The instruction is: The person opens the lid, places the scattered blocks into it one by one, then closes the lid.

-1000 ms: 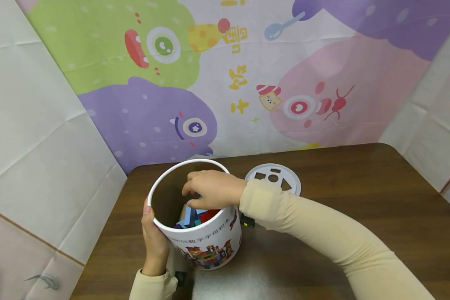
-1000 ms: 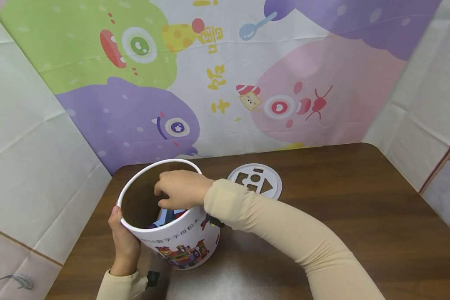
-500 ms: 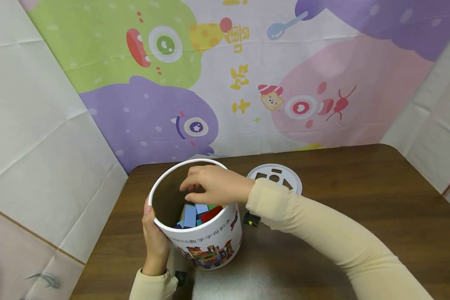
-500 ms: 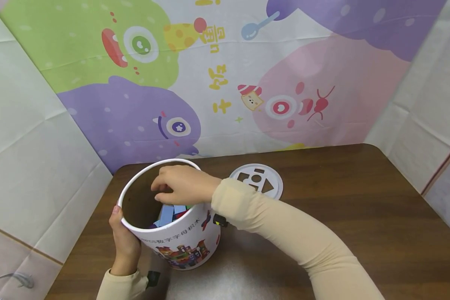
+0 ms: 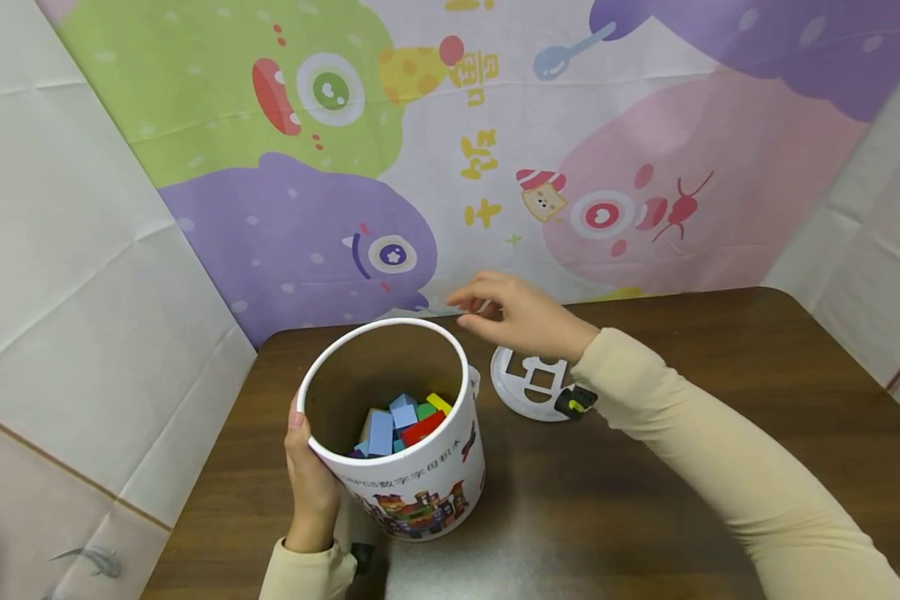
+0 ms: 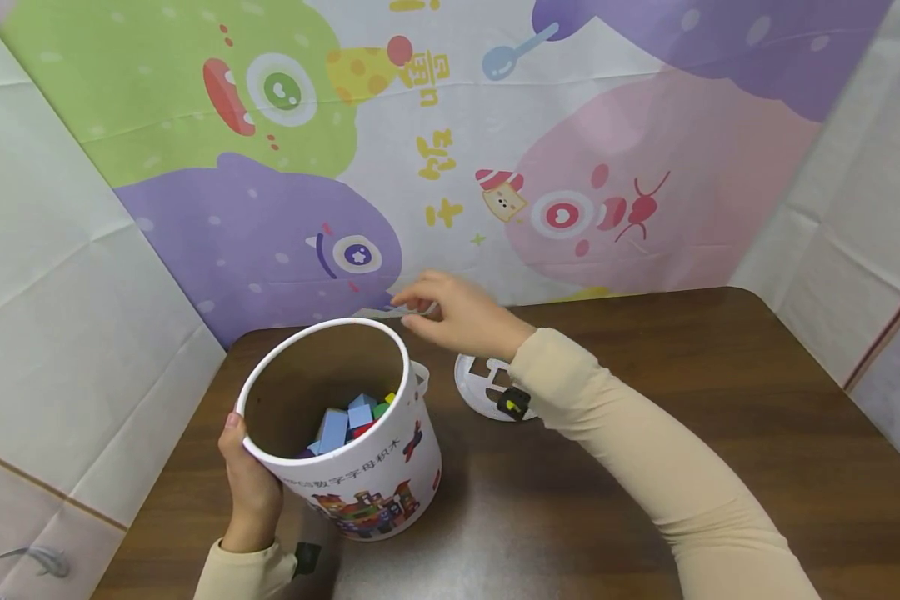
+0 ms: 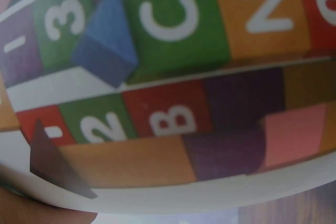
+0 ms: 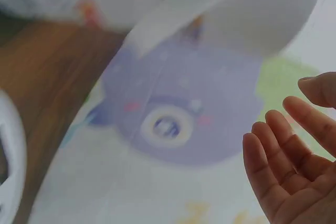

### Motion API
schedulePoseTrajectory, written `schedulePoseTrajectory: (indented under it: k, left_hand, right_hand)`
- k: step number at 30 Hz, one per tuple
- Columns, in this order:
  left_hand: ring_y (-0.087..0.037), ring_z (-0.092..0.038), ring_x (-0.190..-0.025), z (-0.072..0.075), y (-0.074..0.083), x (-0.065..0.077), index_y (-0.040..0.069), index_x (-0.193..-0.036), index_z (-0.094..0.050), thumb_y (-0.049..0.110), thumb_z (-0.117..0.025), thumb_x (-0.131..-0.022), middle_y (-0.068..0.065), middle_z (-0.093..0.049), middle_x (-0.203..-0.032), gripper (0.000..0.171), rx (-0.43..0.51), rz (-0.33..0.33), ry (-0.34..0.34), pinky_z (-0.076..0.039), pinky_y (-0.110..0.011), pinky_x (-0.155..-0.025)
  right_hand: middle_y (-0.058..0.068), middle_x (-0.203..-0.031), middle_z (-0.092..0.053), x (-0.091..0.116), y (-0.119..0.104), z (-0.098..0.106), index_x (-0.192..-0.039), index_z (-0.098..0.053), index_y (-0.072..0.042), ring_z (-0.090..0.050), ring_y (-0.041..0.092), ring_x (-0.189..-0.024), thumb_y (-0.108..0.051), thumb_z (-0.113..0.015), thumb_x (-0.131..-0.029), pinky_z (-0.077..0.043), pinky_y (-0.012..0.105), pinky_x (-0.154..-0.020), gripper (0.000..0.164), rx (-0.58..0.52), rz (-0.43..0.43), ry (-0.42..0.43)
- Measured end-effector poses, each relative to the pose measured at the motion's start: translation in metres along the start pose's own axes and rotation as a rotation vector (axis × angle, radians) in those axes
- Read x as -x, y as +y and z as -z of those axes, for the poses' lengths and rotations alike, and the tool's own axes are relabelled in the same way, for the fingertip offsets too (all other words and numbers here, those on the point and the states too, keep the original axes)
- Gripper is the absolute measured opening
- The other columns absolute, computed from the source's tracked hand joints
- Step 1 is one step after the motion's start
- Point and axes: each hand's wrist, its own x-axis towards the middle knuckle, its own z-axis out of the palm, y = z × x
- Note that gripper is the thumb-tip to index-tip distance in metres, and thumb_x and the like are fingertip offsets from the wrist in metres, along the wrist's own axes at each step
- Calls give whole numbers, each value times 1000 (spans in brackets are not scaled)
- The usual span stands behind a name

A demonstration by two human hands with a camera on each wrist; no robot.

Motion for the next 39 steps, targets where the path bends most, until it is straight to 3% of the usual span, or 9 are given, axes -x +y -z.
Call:
schedulePoseTrajectory:
  k: [11, 15, 20, 28, 35, 39]
  left_hand:
    - [-18, -50, -125, 1, 0, 0, 9, -146, -41, 40, -26, -103, -2, -55, -133, 54, 5, -3, 18, -41, -29, -105]
    - [-18, -50, -124, 2, 0, 0, 10, -146, -41, 39, -26, -103, -3, -55, -133, 54, 2, -8, 13, -41, -29, -104]
    - [-18, -51, -124, 1, -1, 0, 8, -145, -42, 37, -26, -103, -5, -56, -133, 53, 34, -21, -12, -42, -29, -105]
    - [-20, -52, -124, -1, -2, -1, 7, -144, -43, 36, -26, -103, -6, -56, -133, 53, 24, -38, -18, -42, -30, -104]
    - [-21, -51, -124, -2, -2, -2, 7, -144, -43, 37, -28, -103, -7, -56, -133, 53, 35, -24, 6, -42, -31, -105]
    - [-21, -52, -122, -1, -3, -2, 7, -142, -44, 37, -27, -103, -8, -57, -131, 52, 9, -29, 3, -43, -32, -104]
  right_hand:
    - [18, -120, -65, 37, 105, 18, -124, -63, -1, -61, 33, -111, -17, -58, -97, -49, 49, -97, 32, 98, -324, 19]
    - [23, -120, -66, 49, 135, 16, -122, -64, 4, -61, 38, -112, -16, -57, -96, -48, 52, -97, 33, 132, -416, 26]
    - [24, -119, -65, 65, 163, 7, -122, -63, 5, -61, 40, -112, -18, -56, -95, -49, 53, -96, 36, 236, -540, -26]
    - [26, -116, -66, 83, 187, 0, -118, -63, 7, -63, 40, -105, -16, -55, -93, -50, 53, -90, 35, 328, -674, -71]
    - [21, -104, -69, 86, 188, -4, -111, -67, 5, -62, 27, -81, -15, -55, -91, -51, 38, -69, 30, 324, -748, -130]
    - [20, -101, -69, 86, 185, -5, -107, -68, 5, -61, 26, -79, -13, -55, -88, -50, 39, -69, 29, 337, -764, -121]
